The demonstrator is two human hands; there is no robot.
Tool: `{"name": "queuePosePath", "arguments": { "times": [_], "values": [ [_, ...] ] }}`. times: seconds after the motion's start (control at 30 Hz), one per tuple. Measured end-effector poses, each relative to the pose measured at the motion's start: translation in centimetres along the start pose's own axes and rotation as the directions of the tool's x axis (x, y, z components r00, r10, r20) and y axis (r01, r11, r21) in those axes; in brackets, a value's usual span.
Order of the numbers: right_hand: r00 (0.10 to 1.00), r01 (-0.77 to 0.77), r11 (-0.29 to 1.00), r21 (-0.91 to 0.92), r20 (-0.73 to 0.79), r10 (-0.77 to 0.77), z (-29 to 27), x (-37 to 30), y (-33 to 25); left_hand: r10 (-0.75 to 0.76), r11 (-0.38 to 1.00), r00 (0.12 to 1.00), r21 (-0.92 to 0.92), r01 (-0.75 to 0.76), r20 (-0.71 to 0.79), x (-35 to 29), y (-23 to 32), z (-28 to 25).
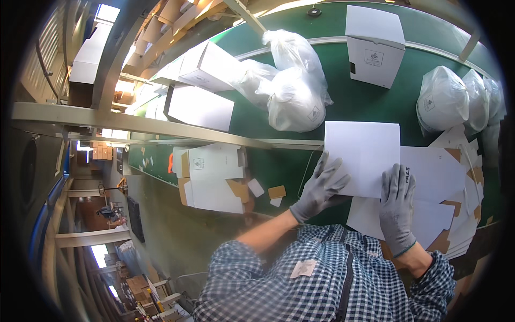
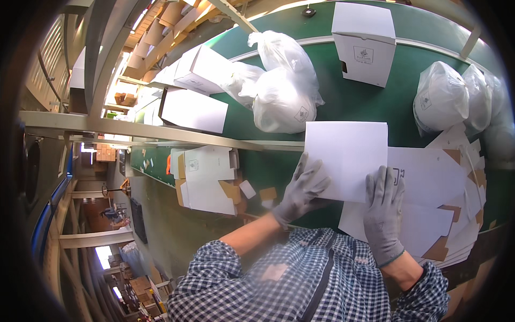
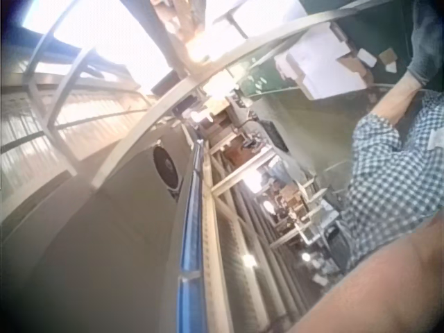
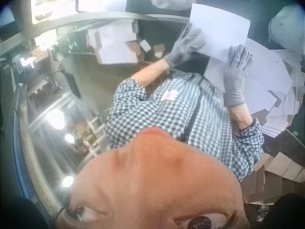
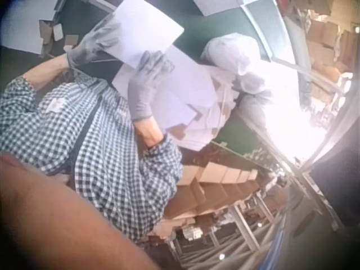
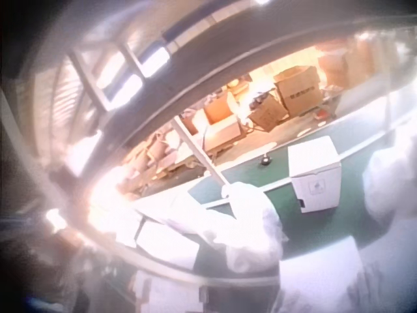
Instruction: The person walks to a conveyor belt and assembles white cardboard boxes by folding flat sheets into shape and inserting them into larger boxes. The person repeatedly picks up flat sheets, folds them, and places them into boxes on the belt.
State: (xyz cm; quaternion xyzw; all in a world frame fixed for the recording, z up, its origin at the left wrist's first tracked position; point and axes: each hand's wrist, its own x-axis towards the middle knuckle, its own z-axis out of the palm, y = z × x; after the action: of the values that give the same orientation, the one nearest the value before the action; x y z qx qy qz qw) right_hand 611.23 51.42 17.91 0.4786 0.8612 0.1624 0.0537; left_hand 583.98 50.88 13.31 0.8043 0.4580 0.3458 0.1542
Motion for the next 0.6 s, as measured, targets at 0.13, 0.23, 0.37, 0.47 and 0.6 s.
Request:
{"name": "queuePosePath", "arguments": {
  "times": [0.13,0.23,0.37,0.47,0.6],
  "values": [
    [0.996,0.005,0.975,0.222,0.082,-0.023,0.6,-1.0,0.9,0.009,1.0,1.0,-0.005,-0.009,-0.003,0.2,0.6,0.0],
    [1.0,-0.025,0.858,0.513,0.009,0.024,1.1,-1.1,0.4,0.016,1.0,1.0,-0.022,-0.016,0.008,0.3,0.6,-0.8],
    [0.995,-0.037,0.89,0.454,-0.063,0.074,1.4,-0.8,0.3,-0.013,1.0,0.999,0.017,0.012,0.045,0.5,1.0,-0.7],
    [0.999,-0.038,0.847,0.531,0.015,0.035,1.0,-0.6,0.8,-0.088,0.996,0.992,0.024,0.091,-0.094,-0.1,1.5,0.4],
    [0.963,-0.226,0.421,0.878,0.138,0.231,0.6,-0.9,1.0,-0.612,0.781,0.768,-0.293,0.551,-0.188,-3.0,1.4,1.6]
  ]
}}
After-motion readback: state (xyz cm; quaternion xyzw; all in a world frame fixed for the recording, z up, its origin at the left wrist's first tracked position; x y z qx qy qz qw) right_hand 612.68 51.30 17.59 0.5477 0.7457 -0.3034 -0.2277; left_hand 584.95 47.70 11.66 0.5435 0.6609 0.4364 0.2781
